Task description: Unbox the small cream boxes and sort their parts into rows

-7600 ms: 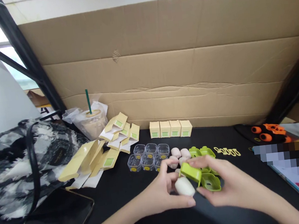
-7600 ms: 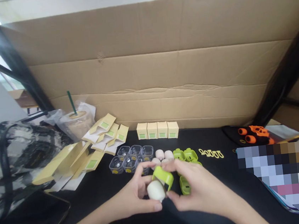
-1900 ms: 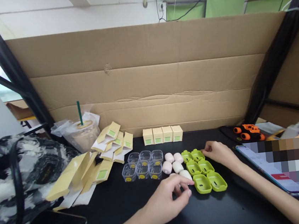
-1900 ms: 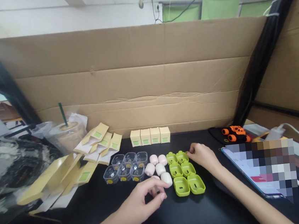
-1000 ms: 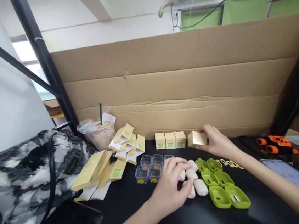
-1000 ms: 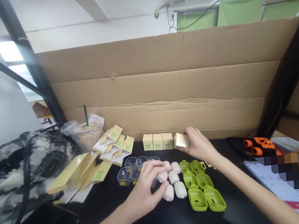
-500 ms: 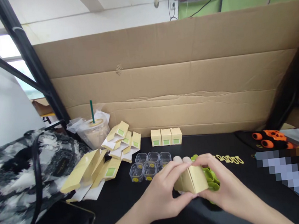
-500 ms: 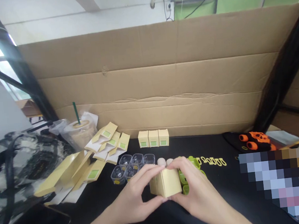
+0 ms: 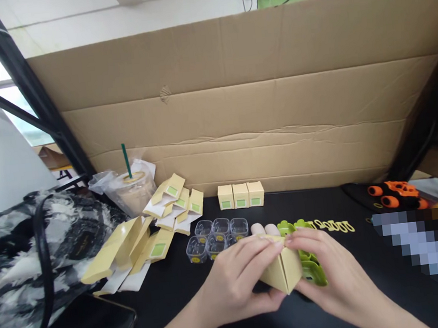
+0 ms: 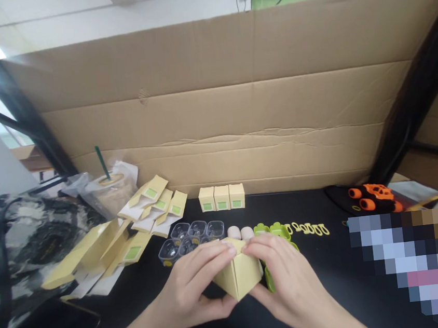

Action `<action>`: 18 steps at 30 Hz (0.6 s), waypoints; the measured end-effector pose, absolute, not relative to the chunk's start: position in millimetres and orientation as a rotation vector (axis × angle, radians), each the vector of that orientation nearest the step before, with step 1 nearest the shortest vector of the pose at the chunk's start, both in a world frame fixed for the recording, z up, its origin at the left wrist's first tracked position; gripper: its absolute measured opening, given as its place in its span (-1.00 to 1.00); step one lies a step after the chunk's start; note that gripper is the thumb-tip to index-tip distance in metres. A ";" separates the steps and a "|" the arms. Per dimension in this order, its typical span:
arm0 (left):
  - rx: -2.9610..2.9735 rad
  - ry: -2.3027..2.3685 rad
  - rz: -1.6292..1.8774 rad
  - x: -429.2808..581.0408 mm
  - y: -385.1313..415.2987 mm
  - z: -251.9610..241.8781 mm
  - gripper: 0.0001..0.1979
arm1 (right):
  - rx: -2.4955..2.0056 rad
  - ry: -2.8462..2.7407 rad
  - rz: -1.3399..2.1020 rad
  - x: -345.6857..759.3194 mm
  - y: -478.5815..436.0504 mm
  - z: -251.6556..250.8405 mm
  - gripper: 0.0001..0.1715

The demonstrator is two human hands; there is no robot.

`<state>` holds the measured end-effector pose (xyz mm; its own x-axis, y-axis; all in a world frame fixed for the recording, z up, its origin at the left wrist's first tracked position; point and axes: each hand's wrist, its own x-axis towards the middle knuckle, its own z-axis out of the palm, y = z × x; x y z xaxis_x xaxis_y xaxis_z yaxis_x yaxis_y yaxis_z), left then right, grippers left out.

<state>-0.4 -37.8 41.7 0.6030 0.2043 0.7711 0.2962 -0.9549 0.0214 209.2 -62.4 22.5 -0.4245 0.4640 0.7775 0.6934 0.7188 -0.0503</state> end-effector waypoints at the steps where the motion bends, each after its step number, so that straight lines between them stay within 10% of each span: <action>1: -2.715 -0.435 -1.278 -1.0 -38.4 41.7 -0.39 | -0.858 -2.102 -0.393 210.0 -61.8 21.5 -0.68; 18: -2.527 -0.527 -1.358 -5.4 -32.4 35.2 -0.68 | -0.498 -2.103 -0.031 213.8 -80.2 44.6 -0.82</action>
<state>-5.4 -32.4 35.2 0.5072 0.2056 0.8369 0.4128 -0.9104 -0.0265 213.8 -80.2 44.6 -0.4740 0.3369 0.8135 0.3605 0.9172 -0.1698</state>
